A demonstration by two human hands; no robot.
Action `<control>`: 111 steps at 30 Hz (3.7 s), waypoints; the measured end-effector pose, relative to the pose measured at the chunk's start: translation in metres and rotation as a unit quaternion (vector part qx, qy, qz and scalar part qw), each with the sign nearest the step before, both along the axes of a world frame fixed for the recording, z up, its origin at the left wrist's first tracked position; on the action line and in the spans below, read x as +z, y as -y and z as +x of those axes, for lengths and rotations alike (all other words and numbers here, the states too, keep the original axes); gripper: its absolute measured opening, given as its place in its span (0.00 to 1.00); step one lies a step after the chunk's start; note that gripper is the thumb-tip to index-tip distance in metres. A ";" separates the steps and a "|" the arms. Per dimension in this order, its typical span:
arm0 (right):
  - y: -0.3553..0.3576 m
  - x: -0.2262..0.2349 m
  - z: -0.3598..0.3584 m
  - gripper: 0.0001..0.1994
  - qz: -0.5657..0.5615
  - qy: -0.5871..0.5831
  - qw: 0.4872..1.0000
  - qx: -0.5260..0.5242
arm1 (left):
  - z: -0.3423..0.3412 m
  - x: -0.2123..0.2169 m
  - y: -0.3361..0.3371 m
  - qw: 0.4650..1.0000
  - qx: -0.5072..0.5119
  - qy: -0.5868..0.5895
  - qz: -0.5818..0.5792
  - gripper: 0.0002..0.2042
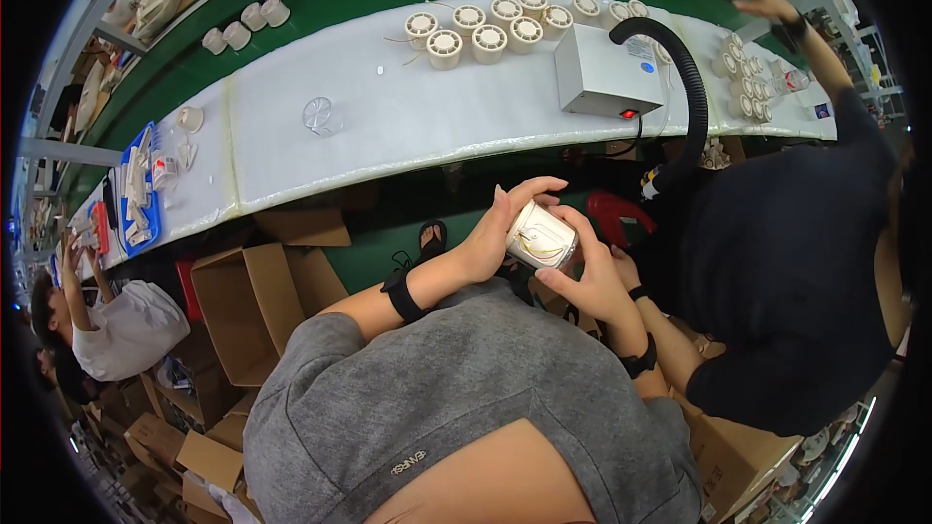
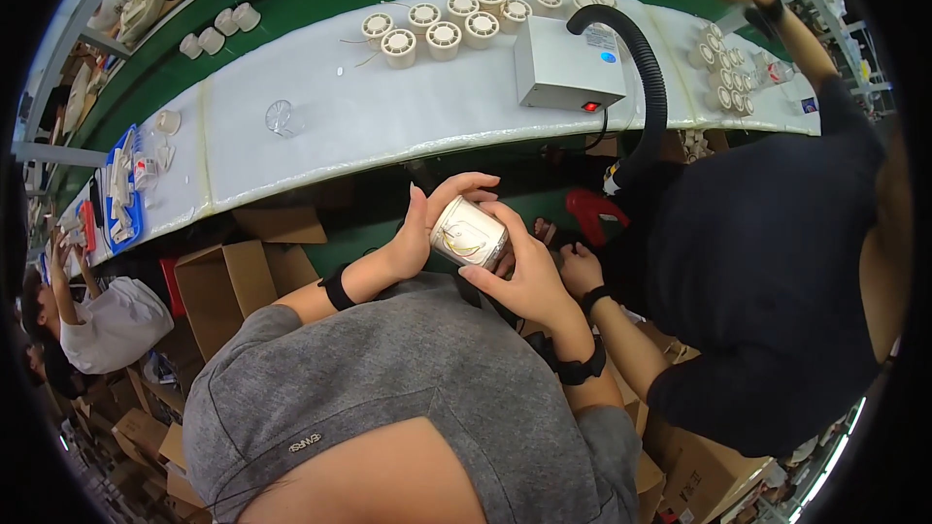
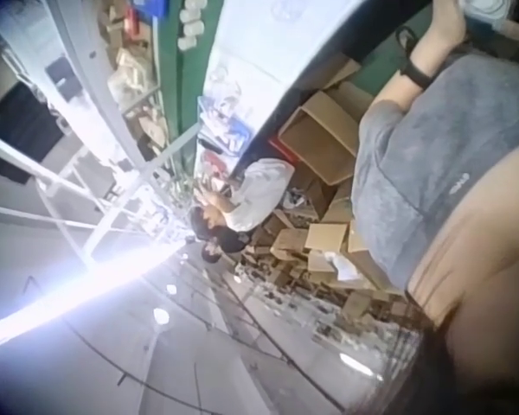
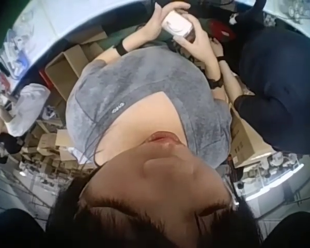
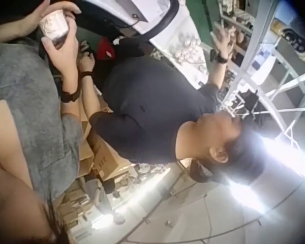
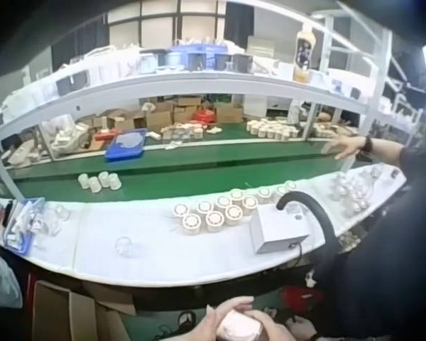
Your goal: The person fits a plastic cover onto a fan, places the assembly into a plastic bag, and sets it into a cardboard box. They repeat this process, handling the fans, covers, and bags one at a time by hand.
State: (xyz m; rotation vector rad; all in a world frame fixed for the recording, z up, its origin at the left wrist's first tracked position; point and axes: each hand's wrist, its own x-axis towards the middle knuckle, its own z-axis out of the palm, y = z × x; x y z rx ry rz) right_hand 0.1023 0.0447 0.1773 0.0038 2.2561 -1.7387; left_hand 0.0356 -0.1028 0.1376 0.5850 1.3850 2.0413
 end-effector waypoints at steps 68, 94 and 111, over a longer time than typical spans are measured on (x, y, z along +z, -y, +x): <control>0.301 -0.108 -0.505 0.35 0.541 -0.191 0.804 0.161 | -0.007 -0.087 0.242 0.712 0.644 0.281 0.011 0.12; 0.153 -0.044 -0.231 0.27 -0.304 0.260 0.909 0.113 | -0.080 -0.027 0.172 0.854 0.333 0.376 0.138 0.19; 0.253 -0.059 -0.168 0.29 0.111 -0.248 0.918 0.290 | -0.051 -0.054 0.217 0.734 0.595 0.234 0.230 0.28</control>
